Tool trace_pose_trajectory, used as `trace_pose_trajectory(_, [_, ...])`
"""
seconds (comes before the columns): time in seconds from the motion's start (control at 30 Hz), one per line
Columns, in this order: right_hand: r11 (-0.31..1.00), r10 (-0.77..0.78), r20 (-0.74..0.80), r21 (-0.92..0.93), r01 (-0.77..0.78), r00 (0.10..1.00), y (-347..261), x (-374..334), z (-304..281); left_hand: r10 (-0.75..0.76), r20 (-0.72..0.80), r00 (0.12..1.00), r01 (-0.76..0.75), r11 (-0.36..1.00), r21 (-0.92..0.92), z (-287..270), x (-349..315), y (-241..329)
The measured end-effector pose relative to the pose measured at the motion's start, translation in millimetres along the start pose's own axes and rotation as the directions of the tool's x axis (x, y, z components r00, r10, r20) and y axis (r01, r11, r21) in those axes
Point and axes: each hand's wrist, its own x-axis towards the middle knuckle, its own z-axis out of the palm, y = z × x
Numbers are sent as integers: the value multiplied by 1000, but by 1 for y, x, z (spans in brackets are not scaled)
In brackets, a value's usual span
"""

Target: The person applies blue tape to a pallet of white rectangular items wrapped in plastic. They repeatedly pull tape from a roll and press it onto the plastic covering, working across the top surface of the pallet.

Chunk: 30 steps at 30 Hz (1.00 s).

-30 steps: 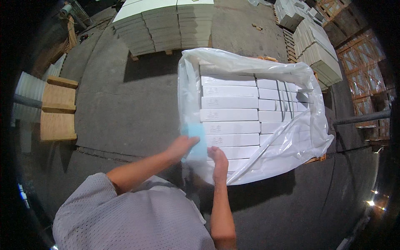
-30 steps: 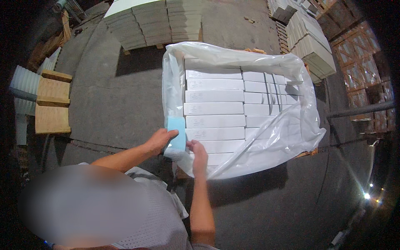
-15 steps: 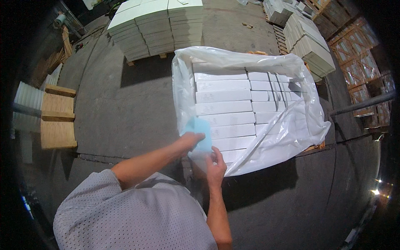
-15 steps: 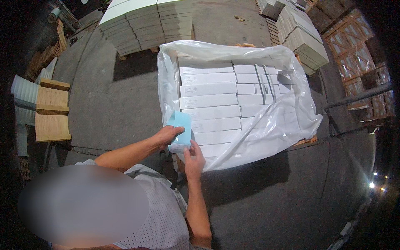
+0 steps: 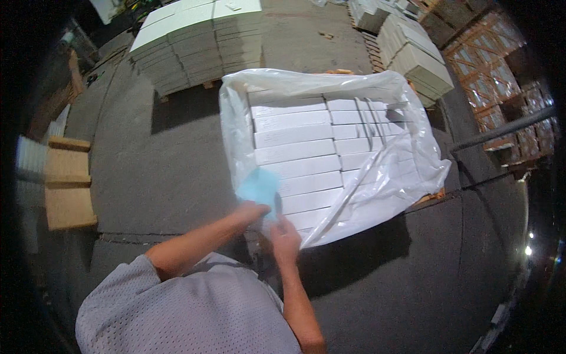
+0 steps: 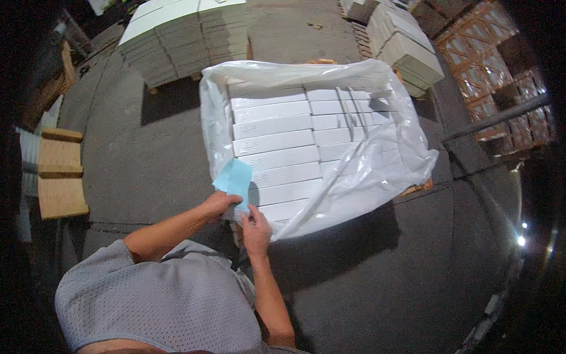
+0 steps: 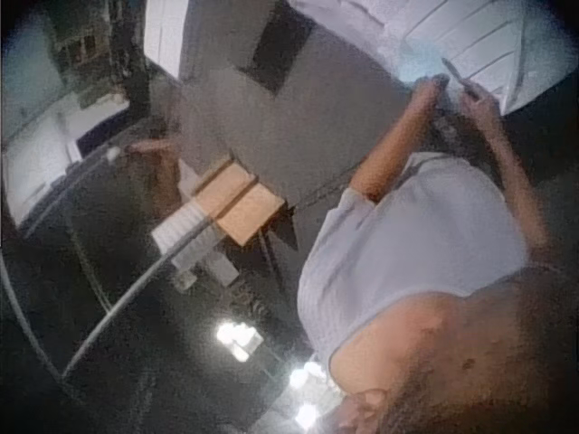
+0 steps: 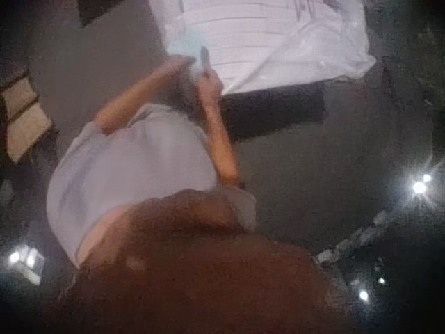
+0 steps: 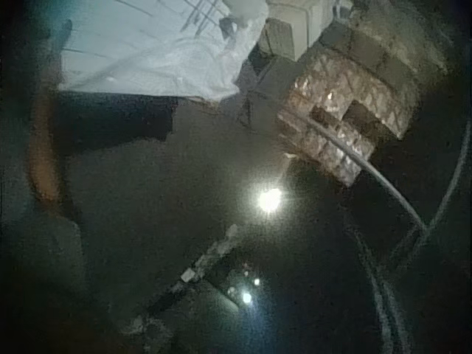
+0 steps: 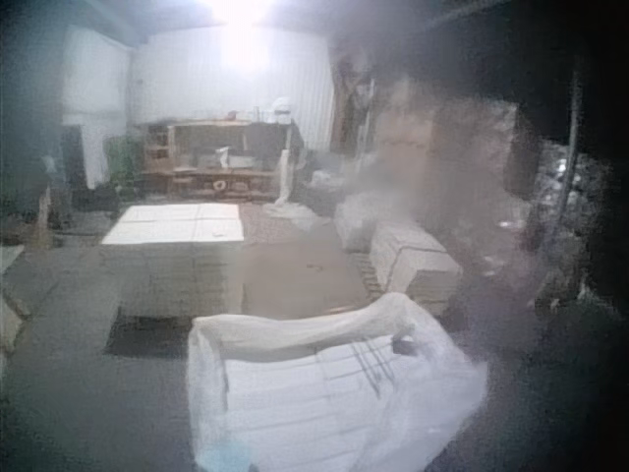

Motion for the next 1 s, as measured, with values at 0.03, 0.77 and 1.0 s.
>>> trace_pose_trajectory(0.03, [998, -59, -26, -5, 59, 998, 2, 0, 2, -122, -7, 992, 121, 987, -105, 1, 5, -5])
trace_pose_trajectory(0.77, [890, -341, -175, -377, 257, 924, -1, -10, 16, -3, -37, 999, -9, 942, -336, 3, 23, -21])
trace_pose_trajectory(1.0, [877, -345, -173, -408, 252, 922, 4, -13, 23, 41, -68, 997, -59, 955, -290, -2, 44, -42])
